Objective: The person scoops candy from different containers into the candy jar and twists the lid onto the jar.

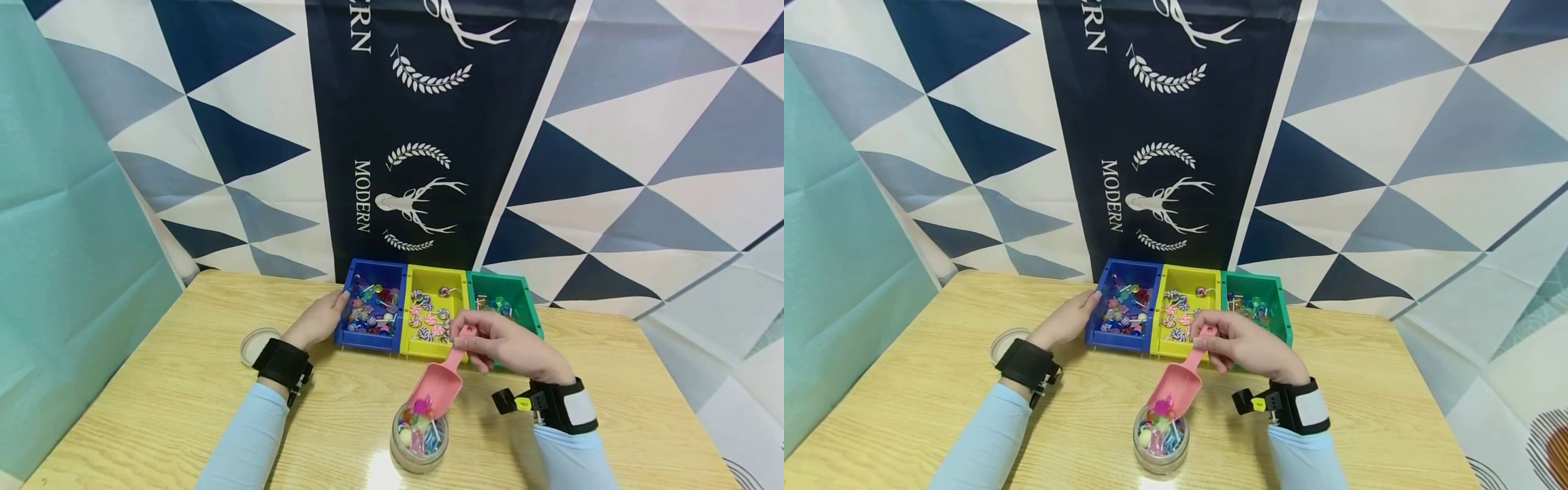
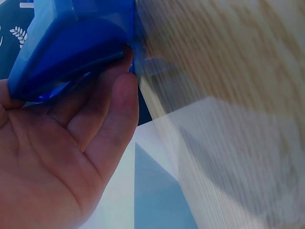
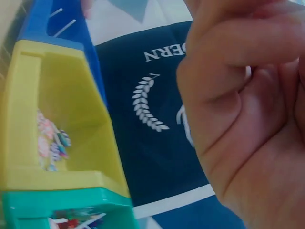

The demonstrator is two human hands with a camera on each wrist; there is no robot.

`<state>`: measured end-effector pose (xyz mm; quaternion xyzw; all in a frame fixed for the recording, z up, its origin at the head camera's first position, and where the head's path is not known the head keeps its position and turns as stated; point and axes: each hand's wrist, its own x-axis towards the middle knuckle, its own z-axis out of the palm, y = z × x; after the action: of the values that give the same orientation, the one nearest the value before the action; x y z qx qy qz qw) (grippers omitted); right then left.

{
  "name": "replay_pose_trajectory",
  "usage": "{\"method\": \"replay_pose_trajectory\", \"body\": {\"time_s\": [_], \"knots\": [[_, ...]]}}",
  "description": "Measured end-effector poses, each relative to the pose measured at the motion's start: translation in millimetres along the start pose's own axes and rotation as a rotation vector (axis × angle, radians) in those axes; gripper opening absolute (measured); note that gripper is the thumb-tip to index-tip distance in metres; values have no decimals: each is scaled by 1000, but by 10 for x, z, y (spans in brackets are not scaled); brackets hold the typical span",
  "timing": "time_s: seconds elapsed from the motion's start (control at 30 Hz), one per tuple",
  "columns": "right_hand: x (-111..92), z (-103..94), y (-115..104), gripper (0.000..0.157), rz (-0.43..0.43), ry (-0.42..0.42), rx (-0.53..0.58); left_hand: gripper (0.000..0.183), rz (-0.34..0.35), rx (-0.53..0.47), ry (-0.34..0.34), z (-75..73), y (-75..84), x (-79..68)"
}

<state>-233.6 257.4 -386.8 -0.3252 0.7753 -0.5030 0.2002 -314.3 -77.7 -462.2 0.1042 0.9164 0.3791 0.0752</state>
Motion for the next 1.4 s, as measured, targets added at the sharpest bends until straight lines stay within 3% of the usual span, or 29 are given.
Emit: {"method": "replay_pose_trajectory", "body": {"time_s": [0.2, 0.33, 0.5, 0.63, 0.73, 0.9, 1.13, 1.2, 1.3, 1.4], "knots": [[-27, 8, -106, 14, -28, -2, -34, 65, 6, 4, 7, -20, -29, -14], [-47, -28, -89, 17, -24, 58, -45, 65, 5, 3, 11, -26, -44, -28], [-114, -140, -68, 22, -3, 199, 21, 66, -1, 9, 13, -54, -46, -39], [-214, -235, -81, 31, 24, 357, 31, 63, -2, 0, 22, -80, -29, -47], [-261, -278, -84, 36, 72, 484, -79, 59, -1, 3, 23, -87, -28, -54], [-267, -326, -57, 43, 167, 668, -379, 58, -16, 12, 34, -74, -43, -50], [-491, -438, -2, 39, 185, 970, -461, 56, -5, -14, 35, -11, 11, 9], [-547, -427, 30, 39, 221, 983, -544, 57, -14, -5, 30, -1, 25, 9], [-595, -372, 111, 41, 242, 931, -695, 57, -23, 3, 25, 4, 29, -2], [-626, -296, 202, 37, 193, 904, -842, 61, -15, 4, 16, 5, 15, -4]]}}
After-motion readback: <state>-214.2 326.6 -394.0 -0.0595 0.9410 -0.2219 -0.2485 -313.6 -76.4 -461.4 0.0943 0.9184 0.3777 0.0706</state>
